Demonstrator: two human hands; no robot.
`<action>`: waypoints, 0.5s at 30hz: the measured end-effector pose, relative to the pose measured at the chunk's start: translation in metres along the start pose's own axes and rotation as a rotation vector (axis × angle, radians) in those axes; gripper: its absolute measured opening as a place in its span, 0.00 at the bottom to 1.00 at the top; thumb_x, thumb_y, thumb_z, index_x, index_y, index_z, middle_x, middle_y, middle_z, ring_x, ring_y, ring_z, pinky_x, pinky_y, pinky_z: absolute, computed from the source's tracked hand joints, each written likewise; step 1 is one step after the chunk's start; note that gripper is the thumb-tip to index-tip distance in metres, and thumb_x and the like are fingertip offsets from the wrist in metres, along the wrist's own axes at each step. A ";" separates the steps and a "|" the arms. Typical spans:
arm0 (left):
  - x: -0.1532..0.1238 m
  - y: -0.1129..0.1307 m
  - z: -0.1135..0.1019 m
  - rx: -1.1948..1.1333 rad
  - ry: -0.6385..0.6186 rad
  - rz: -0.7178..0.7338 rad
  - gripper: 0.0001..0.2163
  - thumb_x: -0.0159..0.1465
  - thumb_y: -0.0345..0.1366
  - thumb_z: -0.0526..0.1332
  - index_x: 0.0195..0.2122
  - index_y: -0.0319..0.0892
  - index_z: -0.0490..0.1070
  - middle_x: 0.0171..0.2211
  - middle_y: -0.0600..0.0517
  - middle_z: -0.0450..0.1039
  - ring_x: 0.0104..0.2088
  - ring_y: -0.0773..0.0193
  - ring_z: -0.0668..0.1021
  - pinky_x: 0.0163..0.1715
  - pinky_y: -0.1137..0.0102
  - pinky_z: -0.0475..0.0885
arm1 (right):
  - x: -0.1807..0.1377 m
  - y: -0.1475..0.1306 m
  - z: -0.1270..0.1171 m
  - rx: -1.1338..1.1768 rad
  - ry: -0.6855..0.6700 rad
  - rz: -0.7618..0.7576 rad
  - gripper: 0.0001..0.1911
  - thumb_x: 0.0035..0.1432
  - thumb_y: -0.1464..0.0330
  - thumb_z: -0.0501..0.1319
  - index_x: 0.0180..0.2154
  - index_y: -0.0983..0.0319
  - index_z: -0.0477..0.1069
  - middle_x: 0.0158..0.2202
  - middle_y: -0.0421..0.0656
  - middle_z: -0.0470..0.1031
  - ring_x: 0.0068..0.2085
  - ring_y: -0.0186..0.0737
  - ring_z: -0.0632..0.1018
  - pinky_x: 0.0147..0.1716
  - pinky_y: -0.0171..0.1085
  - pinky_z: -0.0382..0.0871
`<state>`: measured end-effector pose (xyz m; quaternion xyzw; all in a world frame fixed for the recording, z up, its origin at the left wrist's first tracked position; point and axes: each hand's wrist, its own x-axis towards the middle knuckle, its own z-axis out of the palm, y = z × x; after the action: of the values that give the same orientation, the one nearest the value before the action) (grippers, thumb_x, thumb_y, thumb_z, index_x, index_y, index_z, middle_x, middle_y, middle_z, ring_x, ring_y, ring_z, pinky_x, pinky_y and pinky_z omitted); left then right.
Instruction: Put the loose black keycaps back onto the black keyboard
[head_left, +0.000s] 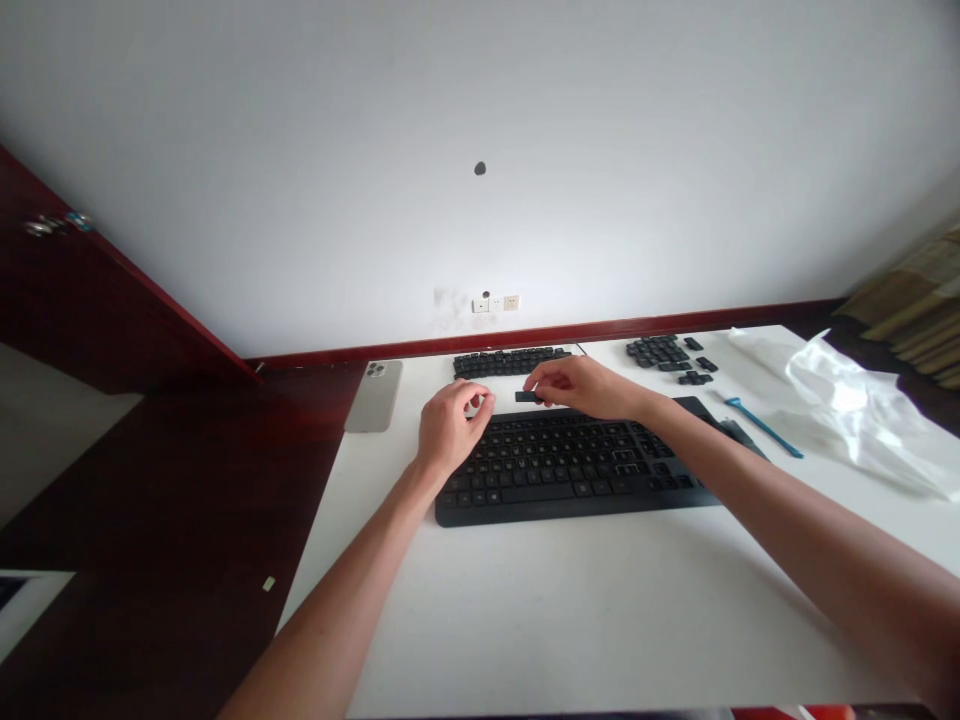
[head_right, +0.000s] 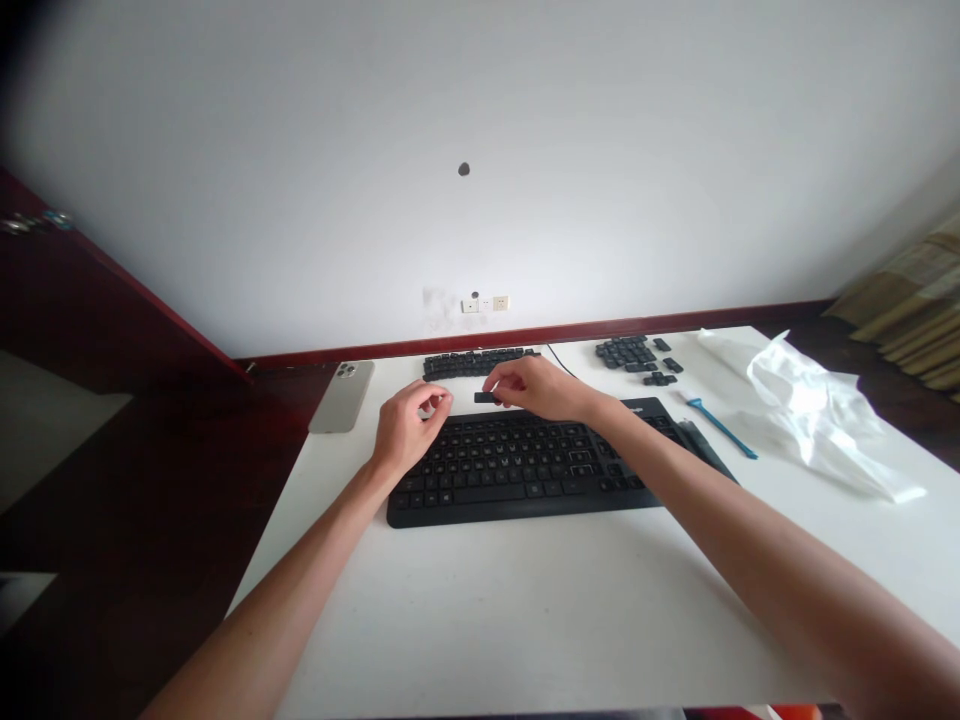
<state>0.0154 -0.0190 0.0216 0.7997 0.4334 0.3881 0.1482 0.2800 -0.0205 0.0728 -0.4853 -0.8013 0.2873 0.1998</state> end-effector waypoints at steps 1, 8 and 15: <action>-0.001 0.003 0.000 -0.007 -0.010 0.006 0.12 0.72 0.43 0.58 0.36 0.45 0.77 0.32 0.50 0.76 0.33 0.62 0.74 0.38 0.68 0.67 | 0.000 -0.006 0.001 0.037 -0.014 -0.023 0.14 0.67 0.61 0.59 0.47 0.58 0.80 0.34 0.41 0.83 0.33 0.39 0.80 0.33 0.38 0.70; -0.002 0.009 0.001 -0.058 -0.110 -0.047 0.15 0.71 0.50 0.60 0.37 0.45 0.78 0.26 0.52 0.72 0.29 0.62 0.72 0.33 0.68 0.64 | -0.001 -0.031 0.005 0.094 0.009 -0.121 0.15 0.69 0.60 0.59 0.47 0.58 0.80 0.34 0.42 0.83 0.33 0.39 0.79 0.32 0.37 0.68; -0.003 0.020 -0.001 -0.156 -0.150 -0.111 0.16 0.72 0.48 0.57 0.33 0.44 0.73 0.22 0.56 0.65 0.24 0.66 0.66 0.29 0.69 0.58 | -0.004 -0.033 0.003 0.121 0.022 -0.162 0.12 0.66 0.62 0.63 0.47 0.57 0.81 0.42 0.43 0.85 0.42 0.43 0.84 0.43 0.40 0.77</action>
<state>0.0247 -0.0332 0.0323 0.7873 0.4331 0.3510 0.2633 0.2576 -0.0368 0.0921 -0.4089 -0.8170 0.3126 0.2599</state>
